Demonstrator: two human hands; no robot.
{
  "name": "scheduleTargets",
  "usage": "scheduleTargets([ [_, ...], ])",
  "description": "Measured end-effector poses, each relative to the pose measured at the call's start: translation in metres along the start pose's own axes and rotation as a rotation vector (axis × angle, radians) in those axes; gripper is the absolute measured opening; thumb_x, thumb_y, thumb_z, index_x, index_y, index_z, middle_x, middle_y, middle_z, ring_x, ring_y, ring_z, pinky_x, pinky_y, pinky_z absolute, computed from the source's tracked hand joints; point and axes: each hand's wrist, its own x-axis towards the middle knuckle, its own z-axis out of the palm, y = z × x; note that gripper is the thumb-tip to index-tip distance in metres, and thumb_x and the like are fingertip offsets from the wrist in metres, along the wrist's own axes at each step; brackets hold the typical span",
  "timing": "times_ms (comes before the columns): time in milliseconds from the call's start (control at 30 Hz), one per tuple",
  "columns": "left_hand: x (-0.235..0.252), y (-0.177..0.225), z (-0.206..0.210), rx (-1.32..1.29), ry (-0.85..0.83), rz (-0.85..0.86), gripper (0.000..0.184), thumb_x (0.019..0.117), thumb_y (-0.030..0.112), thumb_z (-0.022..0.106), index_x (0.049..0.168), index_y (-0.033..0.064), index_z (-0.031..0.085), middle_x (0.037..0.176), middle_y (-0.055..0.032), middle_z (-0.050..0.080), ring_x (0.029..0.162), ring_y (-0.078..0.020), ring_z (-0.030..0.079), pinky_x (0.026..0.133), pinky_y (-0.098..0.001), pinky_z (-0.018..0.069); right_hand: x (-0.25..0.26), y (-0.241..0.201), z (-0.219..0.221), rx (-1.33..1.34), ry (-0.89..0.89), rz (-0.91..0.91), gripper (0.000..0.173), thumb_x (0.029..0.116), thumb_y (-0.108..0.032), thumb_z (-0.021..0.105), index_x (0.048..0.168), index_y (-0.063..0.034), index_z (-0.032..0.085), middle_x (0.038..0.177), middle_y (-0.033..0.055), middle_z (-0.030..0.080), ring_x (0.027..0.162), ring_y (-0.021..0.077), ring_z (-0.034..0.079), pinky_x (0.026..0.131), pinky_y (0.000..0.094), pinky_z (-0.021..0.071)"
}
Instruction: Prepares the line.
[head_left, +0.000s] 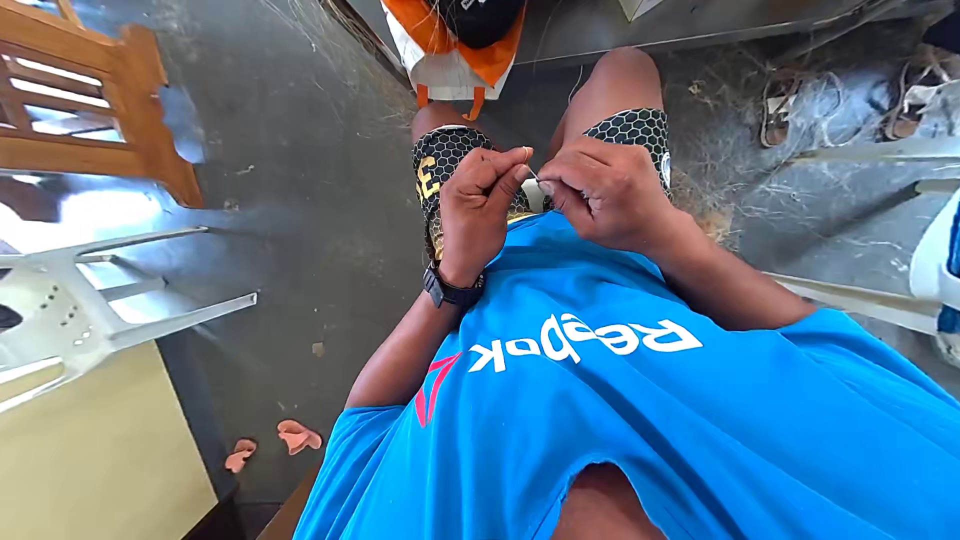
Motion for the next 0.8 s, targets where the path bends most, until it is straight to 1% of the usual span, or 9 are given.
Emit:
scheduleTargets([
  [67,-0.001,-0.003,0.0,0.188,-0.012,0.096,0.014,0.0952,0.005,0.071,0.107,0.0017,0.078,0.096,-0.0061,0.069,0.089,-0.0106,0.065,0.079,-0.0245,0.0555,0.001,0.0,-0.002,0.005,0.009,0.017,0.021,0.1023,-0.012,0.055,0.1,-0.0021,0.073,0.09,0.0109,0.068,0.079,0.0206,0.068,0.064,0.035,0.055],
  [167,-0.003,-0.002,0.0,0.215,-0.054,0.102,0.011,0.0959,0.006,0.071,0.103,0.0016,0.077,0.096,-0.0064,0.068,0.085,-0.009,0.064,0.073,-0.0221,0.0552,0.001,0.003,-0.003,0.072,0.026,0.061,0.02,0.1023,-0.012,0.056,0.099,-0.0025,0.073,0.09,0.0096,0.068,0.079,0.0169,0.066,0.065,0.0316,0.0538],
  [233,-0.002,0.003,0.001,0.122,-0.087,0.053,0.011,0.0982,0.005,0.067,0.104,-0.0007,0.074,0.097,-0.0065,0.066,0.08,-0.0082,0.062,0.069,-0.0214,0.054,0.002,0.005,-0.003,0.181,0.072,0.094,0.019,0.102,-0.011,0.058,0.1,-0.0002,0.073,0.09,0.0093,0.068,0.08,0.0127,0.064,0.068,0.0275,0.0542],
  [300,-0.002,0.007,0.002,-0.02,-0.12,-0.04,0.011,0.1018,0.005,0.06,0.106,-0.0006,0.068,0.093,-0.0028,0.063,0.073,-0.0059,0.057,0.063,-0.0205,0.05,0.003,0.006,-0.003,0.324,0.109,0.144,0.02,0.1019,-0.01,0.059,0.109,0.0048,0.071,0.095,0.0101,0.068,0.081,0.0096,0.064,0.072,0.0243,0.056],
  [367,-0.002,0.007,0.002,-0.166,-0.144,-0.107,0.012,0.1046,0.007,0.054,0.107,0.0015,0.064,0.086,0.0002,0.061,0.065,-0.0047,0.051,0.056,-0.0205,0.0436,0.004,0.009,-0.004,0.429,0.105,0.199,0.026,0.1022,-0.012,0.061,0.12,0.0056,0.068,0.102,0.0092,0.069,0.082,0.0088,0.066,0.072,0.0243,0.0595],
  [400,-0.002,0.006,0.001,-0.219,-0.156,-0.125,0.013,0.1056,0.008,0.052,0.107,0.0024,0.064,0.085,0.0009,0.06,0.064,-0.0045,0.05,0.056,-0.0205,0.0427,0.004,0.009,-0.003,0.459,0.097,0.209,0.026,0.102,-0.012,0.062,0.12,0.005,0.068,0.106,0.0097,0.07,0.083,0.0089,0.067,0.073,0.0246,0.0603],
  [467,-0.003,0.006,0.002,-0.256,-0.16,-0.135,0.013,0.1058,0.008,0.051,0.107,0.0033,0.063,0.085,0.0015,0.061,0.065,-0.0041,0.051,0.057,-0.0202,0.0439,0.004,0.009,-0.001,0.47,0.077,0.198,0.022,0.1011,-0.011,0.063,0.115,0.0037,0.072,0.108,0.0105,0.071,0.086,0.0083,0.067,0.075,0.0235,0.0597],
  [600,-0.004,0.009,0.007,-0.219,-0.097,-0.129,0.01,0.1026,0.003,0.057,0.107,-0.0008,0.065,0.086,-0.0014,0.066,0.068,-0.0054,0.058,0.06,-0.021,0.0506,0.006,0.005,0.007,0.381,0.128,0.21,0.012,0.0974,-0.007,0.067,0.1,0.002,0.074,0.095,0.0093,0.07,0.082,0.0071,0.065,0.073,0.0205,0.0563],
  [800,-0.006,0.011,0.013,-0.11,0.024,-0.088,0.009,0.1006,0.001,0.06,0.107,-0.003,0.065,0.087,-0.0044,0.068,0.068,-0.0084,0.063,0.06,-0.0236,0.0551,0.006,0.001,0.013,0.319,0.088,0.24,0.014,0.0992,-0.01,0.061,0.097,0.0001,0.069,0.091,0.0081,0.065,0.079,0.0082,0.062,0.07,0.0218,0.0529],
])
